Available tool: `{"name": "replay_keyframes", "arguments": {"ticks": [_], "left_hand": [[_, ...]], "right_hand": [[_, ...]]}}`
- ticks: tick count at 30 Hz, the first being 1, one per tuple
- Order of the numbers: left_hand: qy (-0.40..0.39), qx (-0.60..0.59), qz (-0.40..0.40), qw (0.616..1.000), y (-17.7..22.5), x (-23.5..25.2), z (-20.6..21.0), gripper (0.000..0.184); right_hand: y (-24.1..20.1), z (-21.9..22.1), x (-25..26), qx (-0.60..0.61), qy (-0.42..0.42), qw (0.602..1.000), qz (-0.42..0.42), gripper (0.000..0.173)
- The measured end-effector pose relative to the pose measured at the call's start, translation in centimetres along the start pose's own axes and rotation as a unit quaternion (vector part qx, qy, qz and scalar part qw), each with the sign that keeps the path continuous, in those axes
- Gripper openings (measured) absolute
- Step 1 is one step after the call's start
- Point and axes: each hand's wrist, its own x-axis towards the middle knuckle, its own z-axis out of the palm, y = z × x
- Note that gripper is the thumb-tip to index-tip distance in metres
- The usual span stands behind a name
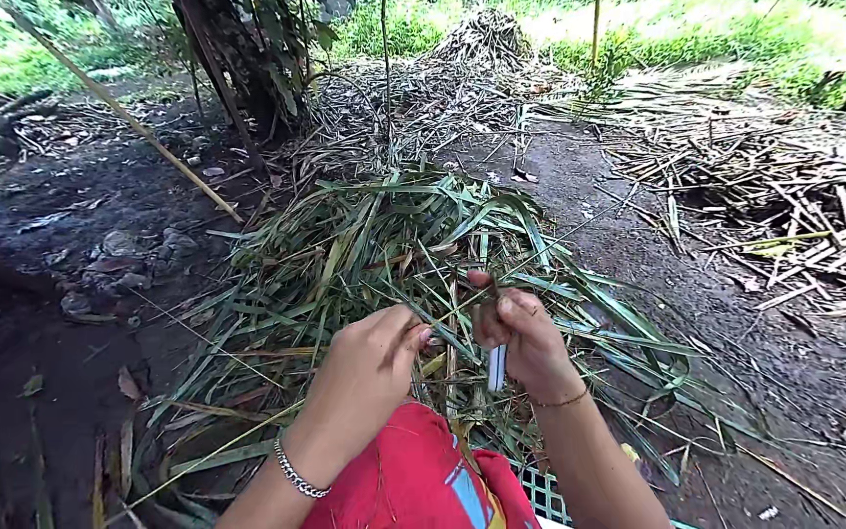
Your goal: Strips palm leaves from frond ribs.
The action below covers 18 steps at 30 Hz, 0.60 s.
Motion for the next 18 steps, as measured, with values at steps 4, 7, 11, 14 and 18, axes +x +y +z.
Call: {"name": "replay_keyframes", "arguments": {"ticks": [4,7,11,14,18], "left_hand": [[0.009,0.009,-0.005,1.0,-0.7,-1.3,-1.0,0.028],[0.013,0.021,-0.009,1.0,-0.9,-1.6,-0.7,0.028],[0.01,0.003,-0.022,1.0,-1.1,-1.6,-0.2,0.029],[0.017,-0.005,-0.021,1.0,-1.7,-2.2,-0.7,0.029],[0.026,0.024,-0.012,0.999,-3.3,-4.3,-3.0,0.032]], "right_hand": [[-2.1,-4.0,1.5,-0.029,0.113,0.992,-0.046,0.031],[-1.9,-3.3,1.3,-0.005,0.115,0.993,-0.025,0.033],[0.3,1.3,-0.6,0.039,-0.027,0.995,0.092,0.039],[0.6,1.7,-0.6,0.033,-0.056,0.993,0.097,0.034],[-1.5,-3.7,1.8,-0.027,0.08,0.996,0.024,0.035]]}}
